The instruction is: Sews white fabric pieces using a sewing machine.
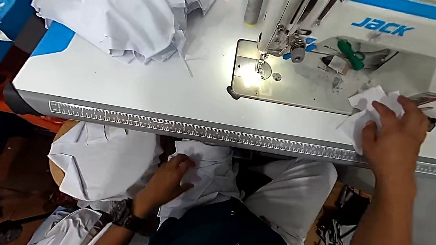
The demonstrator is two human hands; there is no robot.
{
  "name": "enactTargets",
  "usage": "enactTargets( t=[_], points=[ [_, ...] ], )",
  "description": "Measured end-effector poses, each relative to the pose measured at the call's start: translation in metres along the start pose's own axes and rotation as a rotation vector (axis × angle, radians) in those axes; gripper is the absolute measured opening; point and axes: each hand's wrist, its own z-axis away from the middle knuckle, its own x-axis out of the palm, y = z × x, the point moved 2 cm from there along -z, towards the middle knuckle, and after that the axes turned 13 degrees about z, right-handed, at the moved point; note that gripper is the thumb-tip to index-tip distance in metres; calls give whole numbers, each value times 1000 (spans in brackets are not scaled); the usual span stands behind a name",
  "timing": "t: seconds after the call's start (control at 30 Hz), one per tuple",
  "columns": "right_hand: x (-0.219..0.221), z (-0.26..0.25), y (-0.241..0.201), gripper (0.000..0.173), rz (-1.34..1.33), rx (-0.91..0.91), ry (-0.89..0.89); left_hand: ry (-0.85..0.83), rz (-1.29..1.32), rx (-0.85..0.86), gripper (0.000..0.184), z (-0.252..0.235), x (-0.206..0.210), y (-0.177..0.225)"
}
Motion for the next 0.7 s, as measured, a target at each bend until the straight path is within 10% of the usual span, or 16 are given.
enactTargets(
  t=[0.13,0.27,0.4,0.53,0.7],
  points=[
    [-7,71,-111,30,-253,-112,122,141,-160,73,27,26,29,-14],
    [102,163,-217,50,-458,-294,-648,260,-27,162,13,39,27,-27],
    [174,191,-229,33,-458,-229,-789,290,301,38,19,36,8,-12],
    [143,181,-202,22,-782,-63,-654,343,565,-52,23,29,9,19],
    [1,146,-151,22,-829,-187,-243,261,-157,335,43,44,-49,102]
  ],
)
